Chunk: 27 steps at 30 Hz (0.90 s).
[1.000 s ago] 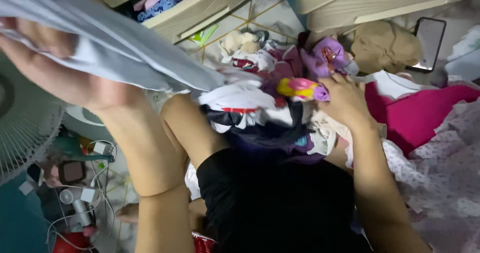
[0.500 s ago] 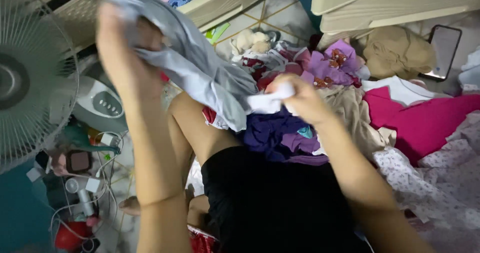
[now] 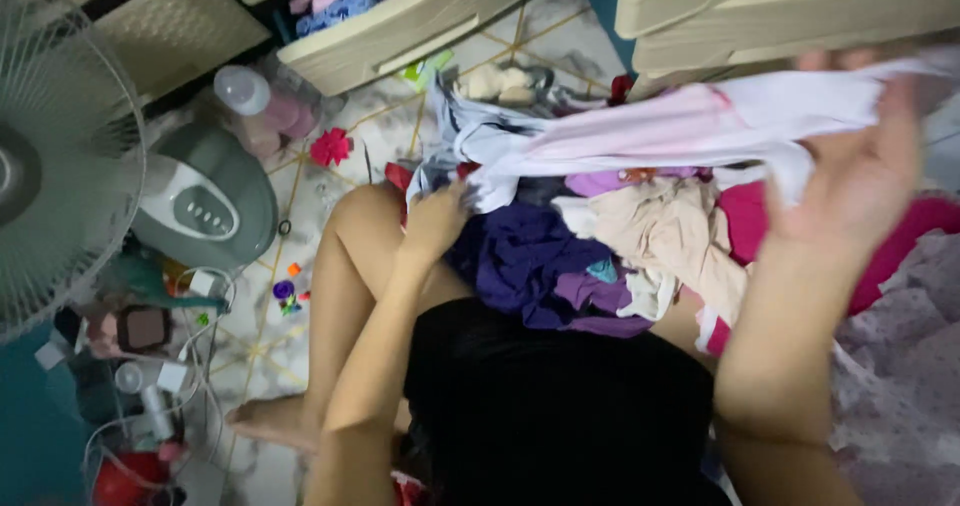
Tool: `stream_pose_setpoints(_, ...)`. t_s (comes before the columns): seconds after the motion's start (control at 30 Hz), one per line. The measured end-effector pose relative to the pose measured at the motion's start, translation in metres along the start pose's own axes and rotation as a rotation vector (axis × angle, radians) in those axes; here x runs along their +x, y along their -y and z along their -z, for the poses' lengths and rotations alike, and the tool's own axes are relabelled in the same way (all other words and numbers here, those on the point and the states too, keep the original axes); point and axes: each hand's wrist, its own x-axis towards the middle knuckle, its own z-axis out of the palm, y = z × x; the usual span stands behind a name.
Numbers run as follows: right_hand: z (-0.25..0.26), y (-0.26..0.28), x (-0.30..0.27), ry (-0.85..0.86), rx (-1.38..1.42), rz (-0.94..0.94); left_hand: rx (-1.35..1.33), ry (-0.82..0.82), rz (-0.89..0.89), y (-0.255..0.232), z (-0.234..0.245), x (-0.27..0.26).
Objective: Sorting and organizing clothes from a pile into drawers while sitting on the floor.
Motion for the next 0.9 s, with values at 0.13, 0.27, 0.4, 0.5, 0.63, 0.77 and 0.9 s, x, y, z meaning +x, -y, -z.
stream_pose_setpoints(0.13,-0.012,0.012,0.0,0.112,-0.262,0.231,-0.247,-0.271,-0.154,0.002,0.045,0.004)
stream_pose_setpoints(0.27,-0.069,-0.036,-0.033,0.077,-0.849,0.201,-1.268,-0.164,-0.039,-0.052,0.147,0.012)
stream_pose_setpoints(0.4,-0.085,-0.094,-0.05,0.708,-1.539,0.338,-0.519,-0.128,-0.15,-0.096,0.172,0.018)
stream_pose_setpoints(0.5,-0.048,-0.139,-0.041,0.795,-1.707,0.302,-0.091,-0.037,-0.152,-0.056,0.068,0.027)
stream_pose_setpoints(0.63,0.004,-0.151,-0.027,0.736,-1.863,0.094,-0.074,0.153,0.014,0.009,-0.03,0.018)
stream_pose_setpoints(0.77,0.041,-0.118,-0.004,0.58,-1.305,-0.081,-0.27,-0.048,-0.052,0.012,0.033,0.011)
stream_pose_setpoints(0.9,0.052,-0.046,0.027,0.144,-0.767,0.118,-0.54,-0.262,-0.188,-0.011,0.123,0.001)
